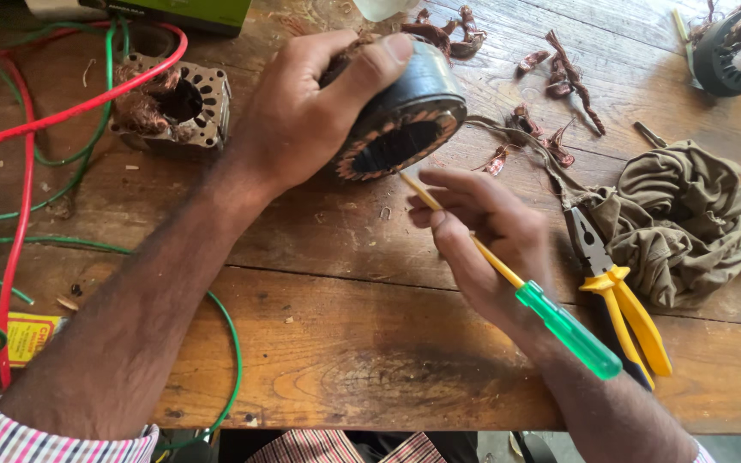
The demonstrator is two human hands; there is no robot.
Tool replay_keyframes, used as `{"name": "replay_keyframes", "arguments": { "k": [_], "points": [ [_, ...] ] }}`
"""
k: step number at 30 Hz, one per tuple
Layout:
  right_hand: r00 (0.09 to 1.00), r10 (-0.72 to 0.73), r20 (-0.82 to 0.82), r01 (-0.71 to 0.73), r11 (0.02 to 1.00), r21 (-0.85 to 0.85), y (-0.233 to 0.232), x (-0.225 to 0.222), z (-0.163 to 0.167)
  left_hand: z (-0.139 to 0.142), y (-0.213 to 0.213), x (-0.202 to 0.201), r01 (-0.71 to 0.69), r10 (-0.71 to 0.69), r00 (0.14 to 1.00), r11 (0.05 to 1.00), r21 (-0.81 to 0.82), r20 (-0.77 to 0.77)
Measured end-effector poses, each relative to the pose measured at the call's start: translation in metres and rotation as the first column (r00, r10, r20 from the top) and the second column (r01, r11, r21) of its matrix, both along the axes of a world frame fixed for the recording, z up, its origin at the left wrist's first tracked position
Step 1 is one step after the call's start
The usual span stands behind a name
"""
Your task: The person holds a motor stator on a wooden workbench and uses a wooden stick to pry burnt copper windings out of the stator slots, working around the ring slot by slot. Extracted copper pieces and wire scraps accumulate on the table beside the stator.
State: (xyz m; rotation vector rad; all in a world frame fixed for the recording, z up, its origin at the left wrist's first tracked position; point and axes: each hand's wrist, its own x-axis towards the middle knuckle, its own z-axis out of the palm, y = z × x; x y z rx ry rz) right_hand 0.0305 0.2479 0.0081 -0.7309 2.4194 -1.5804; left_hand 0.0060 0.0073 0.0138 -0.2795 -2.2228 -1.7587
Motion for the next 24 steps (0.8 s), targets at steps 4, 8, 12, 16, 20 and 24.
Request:
{"name": "replay_keyframes", "arguments": {
  "k": [4,8,12,16,20,24],
  "points": [
    [0.995,0.024,-0.095,-0.028,0.999,-0.041,0.0016,0.0015,0.0063,-0.0002,0.0022,0.0012,0.008,-0.009,0.997,1.0,-0.016,-0.072],
    [0.98,0.001,-0.201,0.009,0.999,0.046,-0.0008,0.0008,0.0078,0.0004,0.001,0.0017,0.007,-0.008,0.998,1.0,-0.017,-0.067],
    [0.978,-0.04,-0.206,0.056,0.996,0.074,-0.0026,0.0016,0.0071,0.001,0.0002,0.0018,-0.001,-0.001,0.998,1.0,-0.025,-0.069],
    [0.957,-0.005,-0.29,0.038,0.993,0.108,-0.0032,0.001,0.006,0.0,0.0004,0.0015,-0.008,0.006,0.998,1.0,-0.024,-0.061],
    [0.979,-0.07,-0.19,0.091,0.99,0.106,-0.0039,0.0022,0.0044,-0.0012,0.0003,0.0011,-0.014,0.011,0.996,0.999,-0.032,-0.085],
    [0.957,-0.013,-0.291,0.049,0.992,0.115,-0.0032,0.0016,0.0055,-0.0014,0.0006,0.0015,-0.008,0.006,0.997,1.0,-0.02,-0.076]
  ]
}}
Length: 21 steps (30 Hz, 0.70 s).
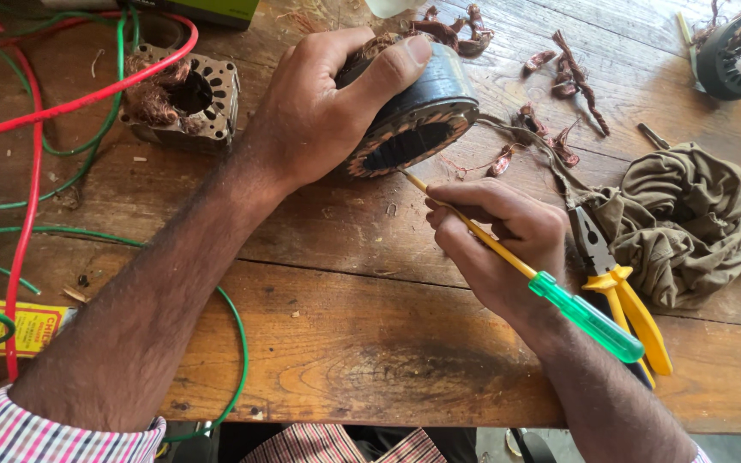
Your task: The person holds a motor stator on a wooden workbench and uses a wooden stick to pry burnt copper windings out of the stator slots, working around the ring slot by slot. Extracted copper pieces and wire scraps accumulate on the table beside the stator.
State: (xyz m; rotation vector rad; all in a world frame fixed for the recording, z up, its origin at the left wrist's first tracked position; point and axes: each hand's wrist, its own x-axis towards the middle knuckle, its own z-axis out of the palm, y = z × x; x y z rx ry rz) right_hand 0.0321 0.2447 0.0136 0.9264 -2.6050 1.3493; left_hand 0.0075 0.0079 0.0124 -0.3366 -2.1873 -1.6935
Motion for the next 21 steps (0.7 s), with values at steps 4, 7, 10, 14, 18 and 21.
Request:
{"name": "replay_keyframes", "arguments": {
  "k": [4,7,10,14,18,21],
  "points": [
    [1.0,-0.015,0.024,0.014,1.0,0.015,-0.0001,-0.0008,0.0012,0.0004,0.0002,0.0003,0.015,-0.015,1.0,1.0,0.011,0.008],
    [0.996,-0.049,0.072,0.047,0.999,0.02,-0.0008,-0.0005,0.0011,0.0002,-0.0001,0.0002,0.021,-0.021,1.0,1.0,0.011,-0.006],
    [0.999,-0.027,0.039,0.026,0.999,0.018,-0.0008,-0.0005,0.0013,-0.0005,0.0,0.0002,0.03,-0.03,1.0,0.999,0.024,0.0],
    [0.997,-0.001,-0.073,0.005,0.999,0.051,-0.001,-0.0003,0.0022,-0.0007,-0.0004,-0.0002,0.014,-0.014,1.0,1.0,0.004,-0.01],
    [0.992,0.031,-0.121,-0.025,0.998,0.055,-0.0021,0.0,0.0029,-0.0005,-0.0006,-0.0004,0.003,-0.003,1.0,1.0,-0.002,0.015],
    [0.992,0.028,-0.126,-0.02,0.998,0.064,-0.0024,-0.0001,0.0035,-0.0009,-0.0005,-0.0008,0.008,-0.008,1.0,1.0,0.006,-0.01]
  ]
}}
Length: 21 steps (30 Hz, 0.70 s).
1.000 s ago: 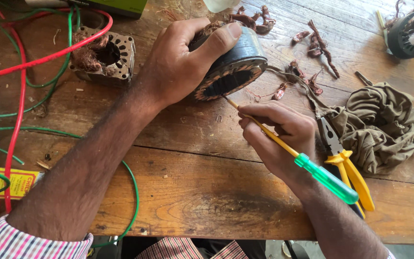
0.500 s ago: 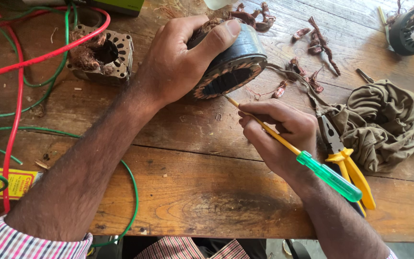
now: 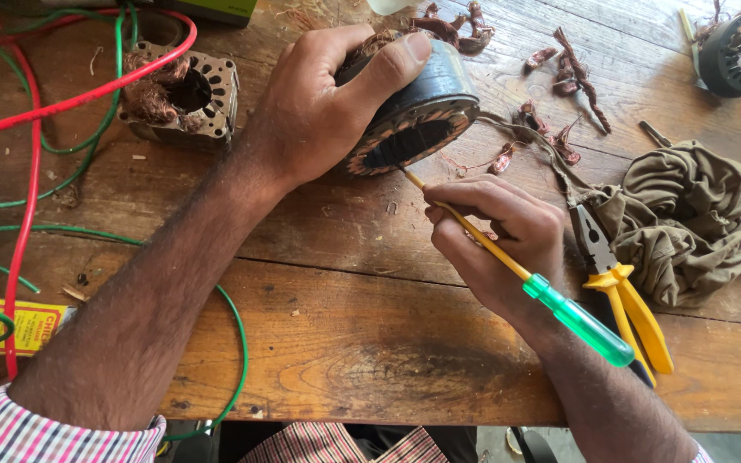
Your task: The person holds a motor stator on a wooden workbench and uses a wooden stick to pry burnt copper windings out of the stator slots, working around the ring slot by slot. Extracted copper pieces and wire scraps accumulate on the table beside the stator.
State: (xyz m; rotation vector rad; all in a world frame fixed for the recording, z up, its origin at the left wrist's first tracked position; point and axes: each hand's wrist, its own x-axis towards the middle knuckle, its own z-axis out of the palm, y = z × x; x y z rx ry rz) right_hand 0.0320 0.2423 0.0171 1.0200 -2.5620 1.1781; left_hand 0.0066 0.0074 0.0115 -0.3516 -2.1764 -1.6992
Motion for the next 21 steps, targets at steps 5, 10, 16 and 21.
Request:
{"name": "replay_keyframes", "arguments": {
  "k": [5,10,16,21],
  "points": [
    [0.992,-0.044,0.12,0.047,0.998,-0.028,-0.0002,-0.0002,0.0001,-0.0017,-0.0005,0.0002,0.007,-0.007,1.0,1.0,0.003,0.017],
    [0.997,-0.001,0.072,0.004,0.999,-0.037,-0.0009,-0.0004,0.0015,-0.0007,0.0001,0.0009,0.007,-0.007,1.0,1.0,0.002,0.01],
    [0.999,0.029,-0.015,-0.029,1.0,-0.006,-0.0004,-0.0004,0.0045,-0.0017,0.0001,0.001,0.024,-0.024,1.0,1.0,0.014,0.003],
    [0.999,0.02,-0.04,-0.019,1.0,0.015,0.0012,0.0006,0.0051,-0.0035,0.0014,0.0009,0.004,-0.004,0.999,1.0,-0.008,0.034]
  ]
}}
